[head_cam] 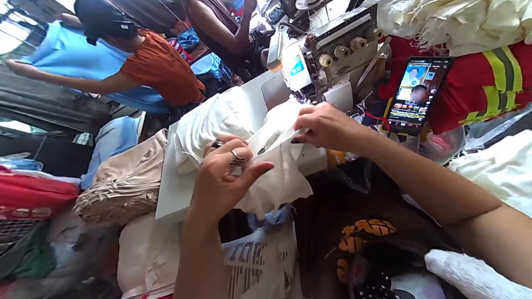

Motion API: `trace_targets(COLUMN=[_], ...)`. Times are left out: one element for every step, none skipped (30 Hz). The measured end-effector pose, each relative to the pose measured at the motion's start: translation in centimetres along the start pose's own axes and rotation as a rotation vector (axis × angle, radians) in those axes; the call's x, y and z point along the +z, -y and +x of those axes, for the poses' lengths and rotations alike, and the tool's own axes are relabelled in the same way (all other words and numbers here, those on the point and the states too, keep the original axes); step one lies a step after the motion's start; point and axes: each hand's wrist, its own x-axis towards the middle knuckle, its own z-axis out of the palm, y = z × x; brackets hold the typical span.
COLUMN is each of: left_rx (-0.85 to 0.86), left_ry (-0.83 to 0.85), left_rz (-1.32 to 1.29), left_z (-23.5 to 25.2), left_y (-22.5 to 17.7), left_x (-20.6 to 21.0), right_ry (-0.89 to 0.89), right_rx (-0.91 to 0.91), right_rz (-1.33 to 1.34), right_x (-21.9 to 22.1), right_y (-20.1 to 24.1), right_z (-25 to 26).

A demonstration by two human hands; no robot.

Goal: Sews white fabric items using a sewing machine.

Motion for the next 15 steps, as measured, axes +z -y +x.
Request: trace_targets(left_rx=[0.004,0.012,0.023,0.039,0.059,0.079,0.093,0.105,0.116,0.118,0.117,0.115,0.117,0.124,0.133], left_ry=[-0.03,-0.053,-0.065,-0.063,-0.051,-0.04,-0.034,-0.032,-0.031,-0.027,-0.018,-0.014,-0.009,-0.001,0.009], left_rz=[-0.065,-0.129,-0.192,-0.249,-0.296,-0.331,-0.35,-0.355,-0.355,-0.346,-0.334,-0.327,-0.32,-0.315,-0.309], left_z=[-0.1,-0.1,-0.1,-0.1,-0.1,0.0,0.0,0.0,0.0,0.0,-0.1,-0.2,-0.3,-0.3,-0.1], left_y=[0.4,0.7,0.9,1.0,1.1,1.0,0.9,0.8,0.6,0.4,0.2,0.0,-0.2,-0.4,-0.8], left_x=[-0.3,-0.2,0.0,0.4,0.6,0.6,0.6,0.6,0.4,0.2,0.0,-0.2,-0.4,-0.4,-0.4], right_ry=[0.004,-0.01,-0.033,-0.063,-0.083,-0.087,-0.092,-0.116,-0.146,-0.172,-0.191,-0.205,-0.215,-0.22,-0.215], right_rx=[-0.001,-0.034,-0.082,-0.136,-0.175,-0.196,-0.206,-0.209,-0.202,-0.189,-0.172,-0.157,-0.148,-0.147,-0.153], right_rz=[-0.035,-0.023,0.027,0.108,0.213,0.308,0.369,0.396,0.404,0.39,0.36,0.331,0.302,0.263,0.221], right_x=[0.5,0.8,0.9,1.0,0.9,0.8,0.7,0.7,0.9,1.1,1.3,1.5,1.5,1.5,1.4], right_y=[-0.9,-1.1,-0.5,0.6,1.7,2.5,2.9,3.0,2.9,2.7,2.4,2.2,2.0,1.9,1.9], right_z=[0.0,0.0,0.2,0.4,0.6,1.0,1.5,2.0,2.4,2.7,3.0,3.1,3.1,2.9,2.7])
